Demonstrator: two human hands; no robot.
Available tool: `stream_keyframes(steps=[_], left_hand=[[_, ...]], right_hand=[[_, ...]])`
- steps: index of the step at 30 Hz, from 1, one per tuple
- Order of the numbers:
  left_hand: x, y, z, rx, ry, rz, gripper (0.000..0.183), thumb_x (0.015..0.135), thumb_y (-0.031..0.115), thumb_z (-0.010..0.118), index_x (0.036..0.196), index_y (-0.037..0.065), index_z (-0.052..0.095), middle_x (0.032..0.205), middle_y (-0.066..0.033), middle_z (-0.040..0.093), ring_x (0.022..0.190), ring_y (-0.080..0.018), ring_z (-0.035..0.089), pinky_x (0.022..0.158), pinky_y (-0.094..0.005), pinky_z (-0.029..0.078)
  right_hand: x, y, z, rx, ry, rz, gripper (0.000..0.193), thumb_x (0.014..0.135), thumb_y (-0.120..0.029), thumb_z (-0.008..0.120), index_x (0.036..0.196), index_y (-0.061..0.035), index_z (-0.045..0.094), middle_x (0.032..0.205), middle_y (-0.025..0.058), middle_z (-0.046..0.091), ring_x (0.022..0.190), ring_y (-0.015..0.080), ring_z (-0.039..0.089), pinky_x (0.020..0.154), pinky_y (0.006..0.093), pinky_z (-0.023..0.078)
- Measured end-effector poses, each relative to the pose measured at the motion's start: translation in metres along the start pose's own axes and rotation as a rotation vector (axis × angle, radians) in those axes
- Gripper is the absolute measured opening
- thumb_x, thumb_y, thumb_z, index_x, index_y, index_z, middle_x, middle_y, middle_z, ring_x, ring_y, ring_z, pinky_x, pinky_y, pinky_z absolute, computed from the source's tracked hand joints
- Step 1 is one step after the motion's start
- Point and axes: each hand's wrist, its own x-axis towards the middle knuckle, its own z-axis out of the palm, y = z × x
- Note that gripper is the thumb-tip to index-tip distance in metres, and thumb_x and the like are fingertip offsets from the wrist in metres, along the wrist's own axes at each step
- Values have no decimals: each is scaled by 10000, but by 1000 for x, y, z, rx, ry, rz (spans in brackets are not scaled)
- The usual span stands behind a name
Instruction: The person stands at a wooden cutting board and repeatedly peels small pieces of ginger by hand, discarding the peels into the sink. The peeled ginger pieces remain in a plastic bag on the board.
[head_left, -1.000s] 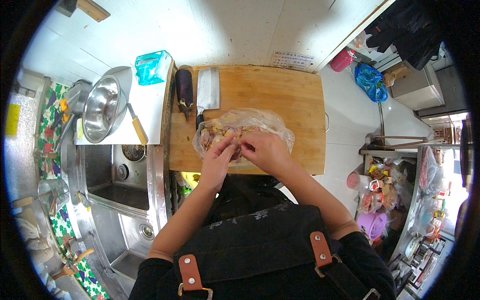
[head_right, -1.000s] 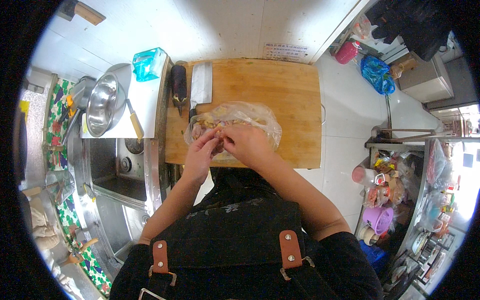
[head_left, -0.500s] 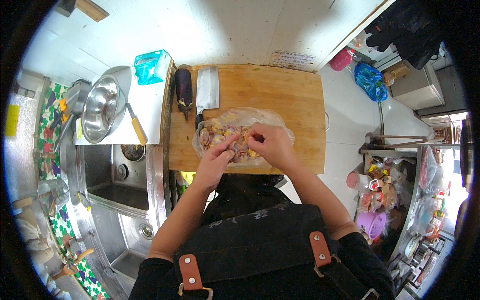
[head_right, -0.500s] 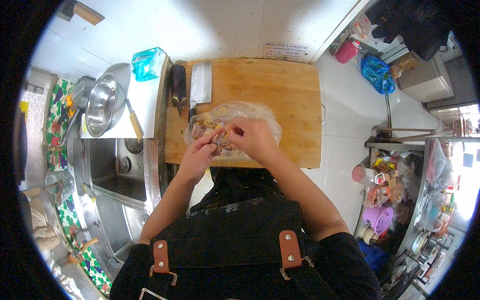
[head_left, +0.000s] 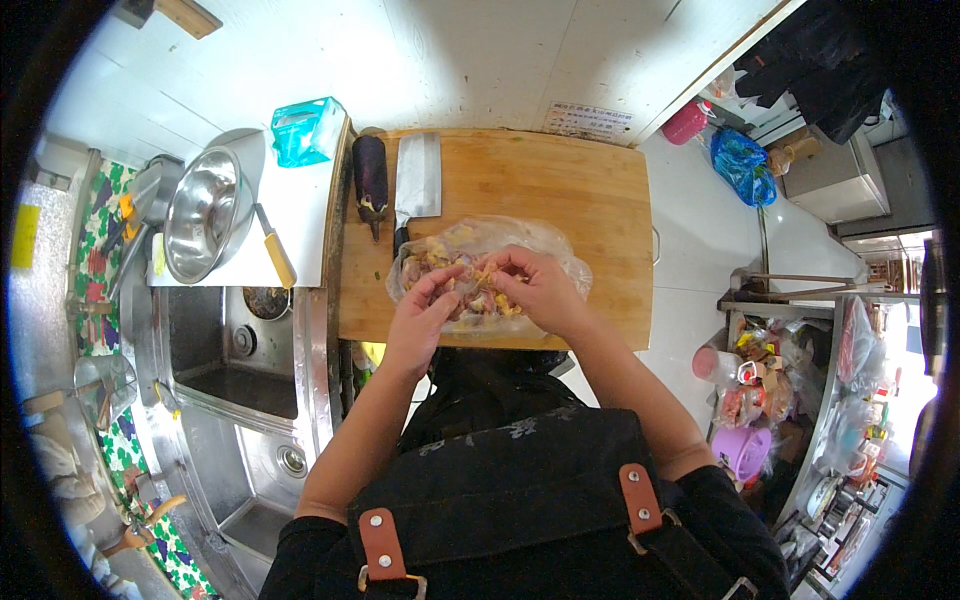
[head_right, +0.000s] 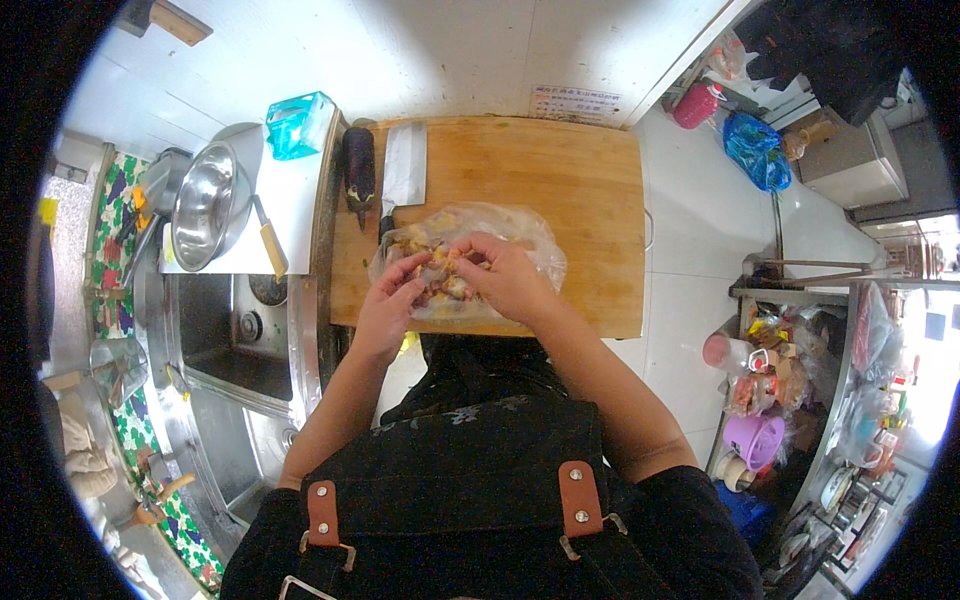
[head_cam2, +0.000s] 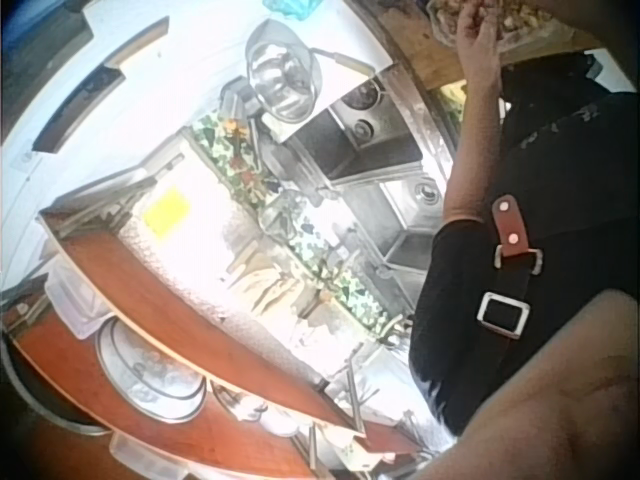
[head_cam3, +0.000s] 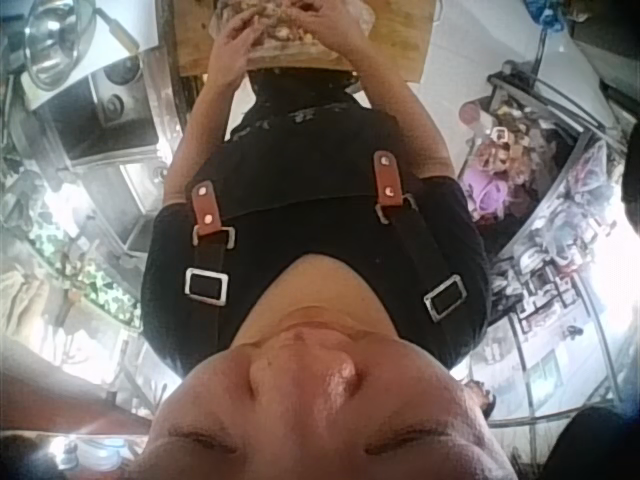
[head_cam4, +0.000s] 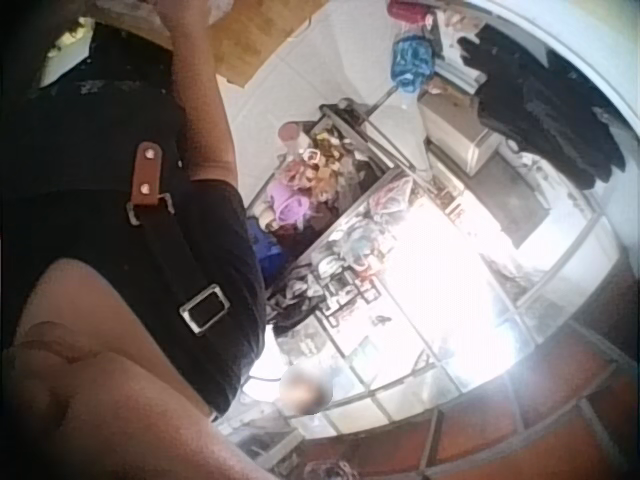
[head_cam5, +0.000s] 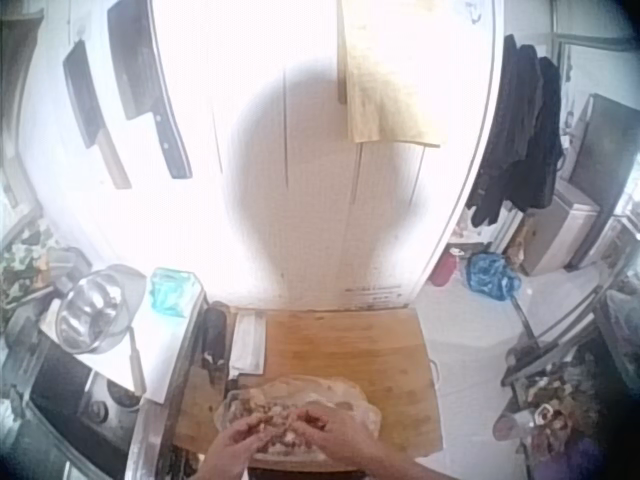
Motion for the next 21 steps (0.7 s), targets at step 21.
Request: stream_keyframes(steps=[21], left_hand=[[7,-9,-23,428,-109,63,297,811,9,579,1097,19,497,1005,-14,530,919,-94,500,817,-236,406]], right_hand=[[3,22,-5,-669,26,-272,153,803,-131,470,859,-47,585,815,173,600,792,364,576,701,428,455]])
